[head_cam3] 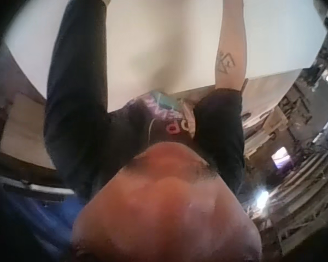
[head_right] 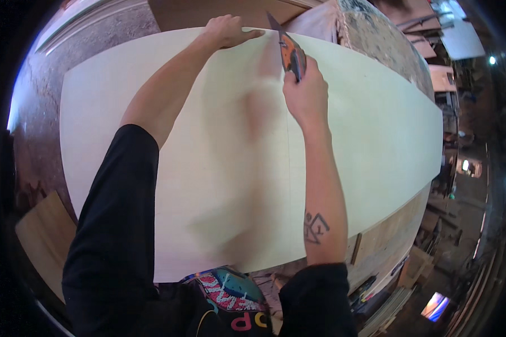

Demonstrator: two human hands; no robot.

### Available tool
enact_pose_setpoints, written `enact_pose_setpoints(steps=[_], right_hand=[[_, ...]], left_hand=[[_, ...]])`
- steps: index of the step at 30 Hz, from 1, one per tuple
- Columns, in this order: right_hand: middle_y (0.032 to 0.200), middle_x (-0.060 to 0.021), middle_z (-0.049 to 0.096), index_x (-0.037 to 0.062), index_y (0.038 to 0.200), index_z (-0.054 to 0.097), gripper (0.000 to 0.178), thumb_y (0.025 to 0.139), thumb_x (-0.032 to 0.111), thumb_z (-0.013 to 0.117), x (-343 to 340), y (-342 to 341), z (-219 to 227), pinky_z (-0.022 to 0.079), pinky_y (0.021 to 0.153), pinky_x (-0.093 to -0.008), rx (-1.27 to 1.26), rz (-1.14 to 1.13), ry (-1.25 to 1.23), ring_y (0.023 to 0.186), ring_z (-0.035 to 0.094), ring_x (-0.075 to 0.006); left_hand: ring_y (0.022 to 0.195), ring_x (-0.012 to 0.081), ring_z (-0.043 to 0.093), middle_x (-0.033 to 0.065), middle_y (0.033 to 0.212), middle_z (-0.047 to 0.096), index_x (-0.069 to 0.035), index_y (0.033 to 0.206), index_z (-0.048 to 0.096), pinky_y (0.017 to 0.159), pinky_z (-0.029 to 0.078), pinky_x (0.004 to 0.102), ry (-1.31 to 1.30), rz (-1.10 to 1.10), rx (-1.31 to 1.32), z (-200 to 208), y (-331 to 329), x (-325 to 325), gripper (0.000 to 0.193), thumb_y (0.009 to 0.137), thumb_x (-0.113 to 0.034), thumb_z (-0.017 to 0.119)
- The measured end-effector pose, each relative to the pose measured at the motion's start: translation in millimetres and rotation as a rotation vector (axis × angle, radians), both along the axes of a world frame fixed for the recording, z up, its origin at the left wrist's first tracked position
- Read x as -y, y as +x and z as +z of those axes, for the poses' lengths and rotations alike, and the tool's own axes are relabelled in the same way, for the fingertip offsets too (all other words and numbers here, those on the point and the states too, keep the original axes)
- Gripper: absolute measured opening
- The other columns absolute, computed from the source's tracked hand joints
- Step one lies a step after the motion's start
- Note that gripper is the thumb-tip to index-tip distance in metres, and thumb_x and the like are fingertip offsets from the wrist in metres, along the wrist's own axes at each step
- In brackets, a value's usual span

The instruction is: Sawing a piece of wood or bamboo sheet with a hand saw.

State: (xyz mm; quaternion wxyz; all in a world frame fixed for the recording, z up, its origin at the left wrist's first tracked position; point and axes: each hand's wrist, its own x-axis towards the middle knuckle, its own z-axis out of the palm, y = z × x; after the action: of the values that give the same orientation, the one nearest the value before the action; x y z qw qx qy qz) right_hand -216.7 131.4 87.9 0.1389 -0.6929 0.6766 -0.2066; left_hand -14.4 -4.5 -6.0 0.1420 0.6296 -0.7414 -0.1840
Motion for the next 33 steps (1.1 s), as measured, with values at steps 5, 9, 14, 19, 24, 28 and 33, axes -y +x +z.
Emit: enact_pose_setpoints(steps=[5,9,14,19,24,28,33], right_hand=[[0.079,-0.0106,0.065,-0.0017,0.127,0.055,0.042,0.09,0.016,0.061,-10,2,-17,0.051,0.059,-0.0329,0.14,0.002,-0.024,0.058,0.063,-0.0163],[0.102,-0.0229,0.07,0.002,0.123,0.056,0.039,0.09,0.023,0.061,-15,17,-11,0.051,0.087,-0.0461,0.274,-0.024,0.067,0.096,0.068,-0.041],[0.098,-0.0205,0.07,0.0042,0.125,0.055,0.044,0.094,0.035,0.056,9,-24,-31,0.052,0.083,-0.0453,0.401,0.014,0.102,0.089,0.069,-0.0383],[0.081,-0.0127,0.068,0.0066,0.127,0.054,0.045,0.097,0.04,0.047,15,-19,-40,0.054,0.068,-0.0374,0.629,0.063,0.208,0.067,0.07,-0.0218],[0.078,-0.0077,0.062,0.0067,0.131,0.051,0.044,0.097,0.034,0.051,12,-26,-46,0.051,0.06,-0.0316,0.698,0.034,0.165,0.063,0.063,-0.0173],[0.089,-0.0179,0.068,0.0085,0.134,0.048,0.047,0.095,0.033,0.054,1,-1,-40,0.053,0.075,-0.0407,0.586,0.002,0.086,0.079,0.068,-0.0313],[0.1,-0.0226,0.069,0.0105,0.14,0.044,0.054,0.092,0.026,0.06,-15,-26,-44,0.051,0.082,-0.0415,0.43,0.005,0.044,0.092,0.068,-0.0361]], left_hand=[[0.097,0.0333,0.069,0.0152,0.102,0.073,-0.005,0.102,0.075,0.086,0.054,0.0448,0.009,0.028,0.08,10,18,-8,0.083,0.081,-0.081,0.048],[0.125,0.0307,0.055,0.0084,0.132,0.061,-0.016,0.132,0.06,0.102,0.045,0.0465,-0.486,0.042,0.078,6,80,-70,0.067,0.089,-0.066,0.055],[0.127,0.0387,0.052,0.0201,0.133,0.058,-0.005,0.133,0.058,0.106,0.042,0.0463,-0.475,0.367,-0.042,-11,203,-320,0.054,0.09,-0.035,0.07],[0.131,0.0423,0.044,0.0277,0.139,0.048,0.005,0.14,0.045,0.111,0.034,0.0487,-0.124,0.949,0.054,-43,237,-683,0.064,0.094,-0.034,0.065],[0.12,0.0293,0.054,0.0209,0.132,0.057,0.006,0.136,0.049,0.104,0.041,0.0372,0.286,1.317,-0.594,-64,130,-869,0.065,0.101,-0.048,0.054],[0.125,0.033,0.05,0.0221,0.132,0.055,0.005,0.135,0.05,0.107,0.038,0.0414,0.167,1.631,-0.718,-123,105,-881,0.062,0.101,-0.046,0.053],[0.138,0.0369,0.035,0.0244,0.146,0.04,0.004,0.14,0.043,0.114,0.028,0.0476,-0.45,1.021,-0.355,26,99,-661,0.05,0.096,-0.013,0.059]])
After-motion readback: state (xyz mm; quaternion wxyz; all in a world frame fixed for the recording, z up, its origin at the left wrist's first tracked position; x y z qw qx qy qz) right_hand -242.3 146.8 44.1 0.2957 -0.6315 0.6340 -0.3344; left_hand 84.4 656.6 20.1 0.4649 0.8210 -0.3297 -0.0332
